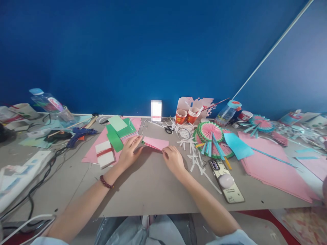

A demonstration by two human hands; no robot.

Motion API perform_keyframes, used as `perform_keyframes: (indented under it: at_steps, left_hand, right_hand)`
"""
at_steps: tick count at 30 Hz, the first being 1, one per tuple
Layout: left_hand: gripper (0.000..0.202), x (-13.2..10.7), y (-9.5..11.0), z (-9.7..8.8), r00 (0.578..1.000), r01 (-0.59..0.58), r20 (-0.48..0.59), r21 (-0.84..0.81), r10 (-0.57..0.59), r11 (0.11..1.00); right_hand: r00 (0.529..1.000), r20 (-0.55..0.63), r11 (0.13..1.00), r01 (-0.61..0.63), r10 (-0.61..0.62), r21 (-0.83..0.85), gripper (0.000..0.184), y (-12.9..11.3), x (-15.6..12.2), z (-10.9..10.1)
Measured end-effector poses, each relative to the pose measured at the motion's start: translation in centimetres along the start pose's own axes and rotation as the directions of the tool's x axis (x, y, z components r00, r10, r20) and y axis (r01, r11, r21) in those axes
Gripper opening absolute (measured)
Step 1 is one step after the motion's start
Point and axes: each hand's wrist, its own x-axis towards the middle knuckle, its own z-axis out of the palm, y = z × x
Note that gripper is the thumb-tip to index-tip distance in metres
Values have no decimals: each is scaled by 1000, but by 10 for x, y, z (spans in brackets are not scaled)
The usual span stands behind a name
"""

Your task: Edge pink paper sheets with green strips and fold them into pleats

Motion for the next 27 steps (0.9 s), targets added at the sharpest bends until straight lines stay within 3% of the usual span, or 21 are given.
perform_keyframes:
  at_steps: [4, 10, 14, 17, 19, 22, 27]
  left_hand:
    - [41, -3, 22, -4, 990, -134, -55, -18, 133, 991]
    - [49, -10, 45, -4, 973, -182, -138, 40, 185, 983]
    - [39, -8, 50, -3, 970, -242, 9, -29, 243, 970]
    - [43, -6, 54, -2, 962, -254, 81, -81, 261, 964]
    - [46, -6, 55, 0, 963, -252, 74, -91, 259, 963]
    - [36, -7, 53, 0, 975, -213, 47, -109, 219, 971]
    - [34, -8, 43, -2, 979, -200, -1, -151, 202, 968]
  right_hand:
    - [996, -42, 973, -68, 79, 220, 16, -3, -1, 5]
    - [975, -44, 873, -172, 216, 456, 14, -7, -2, 12]
    - [933, 135, 630, -327, 334, 704, 14, -12, -1, 14]
    - [917, 262, 447, -378, 300, 811, 17, -17, -1, 13]
    - [918, 294, 392, -381, 265, 837, 20, -21, -1, 11]
    - [941, 272, 439, -334, 201, 834, 23, -24, -3, 10]
    - [985, 130, 727, -170, 111, 665, 19, -21, -4, 9]
